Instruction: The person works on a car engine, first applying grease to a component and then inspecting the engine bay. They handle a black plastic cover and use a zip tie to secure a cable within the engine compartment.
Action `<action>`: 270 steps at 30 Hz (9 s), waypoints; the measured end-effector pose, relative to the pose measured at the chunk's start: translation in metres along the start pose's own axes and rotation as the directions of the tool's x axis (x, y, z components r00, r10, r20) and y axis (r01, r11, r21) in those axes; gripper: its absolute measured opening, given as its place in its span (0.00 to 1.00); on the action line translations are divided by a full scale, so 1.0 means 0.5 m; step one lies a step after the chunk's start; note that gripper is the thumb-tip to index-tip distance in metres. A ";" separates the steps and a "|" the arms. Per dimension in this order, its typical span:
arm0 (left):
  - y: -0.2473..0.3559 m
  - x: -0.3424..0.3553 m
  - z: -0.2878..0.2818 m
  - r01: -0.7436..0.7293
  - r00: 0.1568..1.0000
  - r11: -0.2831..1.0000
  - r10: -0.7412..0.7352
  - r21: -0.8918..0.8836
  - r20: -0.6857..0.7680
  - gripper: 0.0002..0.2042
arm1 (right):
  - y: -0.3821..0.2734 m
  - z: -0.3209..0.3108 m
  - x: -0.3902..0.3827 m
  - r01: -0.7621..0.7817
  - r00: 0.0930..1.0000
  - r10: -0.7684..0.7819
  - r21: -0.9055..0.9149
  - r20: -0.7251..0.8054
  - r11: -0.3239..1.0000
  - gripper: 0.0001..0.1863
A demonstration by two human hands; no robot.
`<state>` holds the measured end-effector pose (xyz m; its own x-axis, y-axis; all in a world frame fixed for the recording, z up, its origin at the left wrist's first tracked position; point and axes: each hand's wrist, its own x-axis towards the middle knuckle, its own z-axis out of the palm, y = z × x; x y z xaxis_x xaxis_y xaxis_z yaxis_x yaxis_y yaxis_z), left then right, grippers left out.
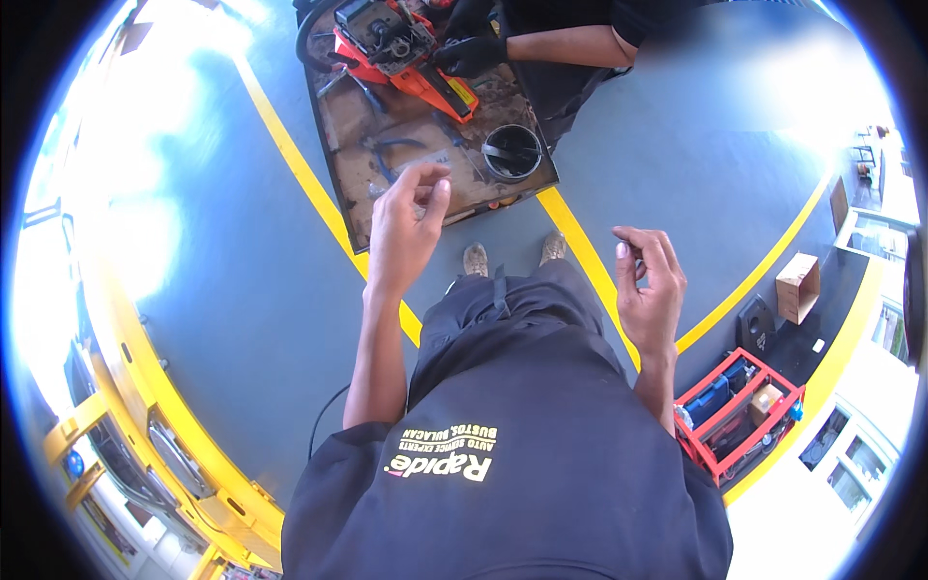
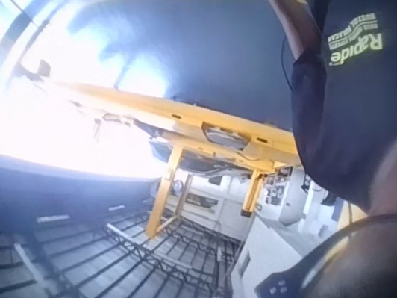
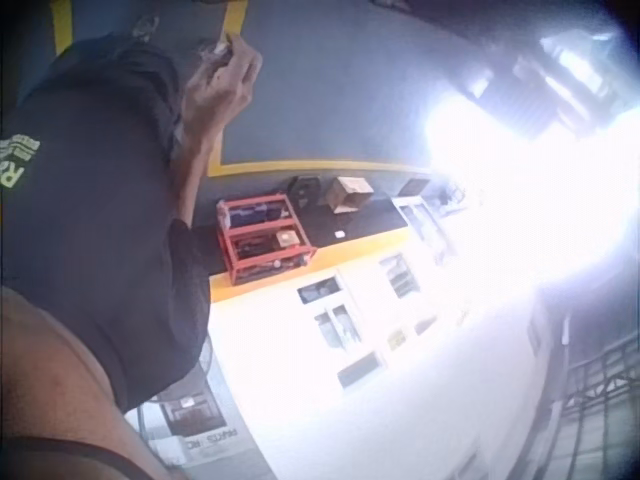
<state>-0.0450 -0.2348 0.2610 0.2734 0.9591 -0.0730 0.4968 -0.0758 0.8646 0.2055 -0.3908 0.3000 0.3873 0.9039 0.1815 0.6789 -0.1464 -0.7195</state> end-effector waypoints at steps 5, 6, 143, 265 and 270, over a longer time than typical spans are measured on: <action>0.066 0.021 0.101 -0.034 0.999 0.996 0.033 -0.088 -0.012 0.10 | 0.071 -0.088 0.052 0.019 0.999 -0.021 -0.078 -0.026 0.997 0.07; 0.083 0.025 0.122 -0.041 0.999 0.992 0.040 -0.118 -0.011 0.10 | 0.086 -0.106 0.063 0.032 0.999 -0.035 -0.096 -0.030 0.995 0.07; -0.045 -0.043 0.092 -0.156 0.910 0.948 0.029 0.277 0.413 0.18 | -0.011 0.050 0.140 0.272 0.932 -0.264 0.002 0.249 0.962 0.07; -0.449 0.614 0.306 0.156 0.962 -0.621 -0.083 -0.768 0.262 0.23 | 0.134 0.834 0.551 -0.541 0.790 0.612 0.513 0.037 0.667 0.17; -0.492 0.618 0.317 0.180 0.970 -0.690 0.005 -0.702 0.244 0.26 | 0.127 0.839 0.552 -0.567 0.773 0.631 0.517 0.066 0.641 0.18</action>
<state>0.0480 0.0368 -0.0529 0.4683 0.8634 -0.1878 -0.8713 0.4160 -0.2604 0.0938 0.0179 0.0234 0.6870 0.6324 -0.3579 -0.1073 -0.3988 -0.9107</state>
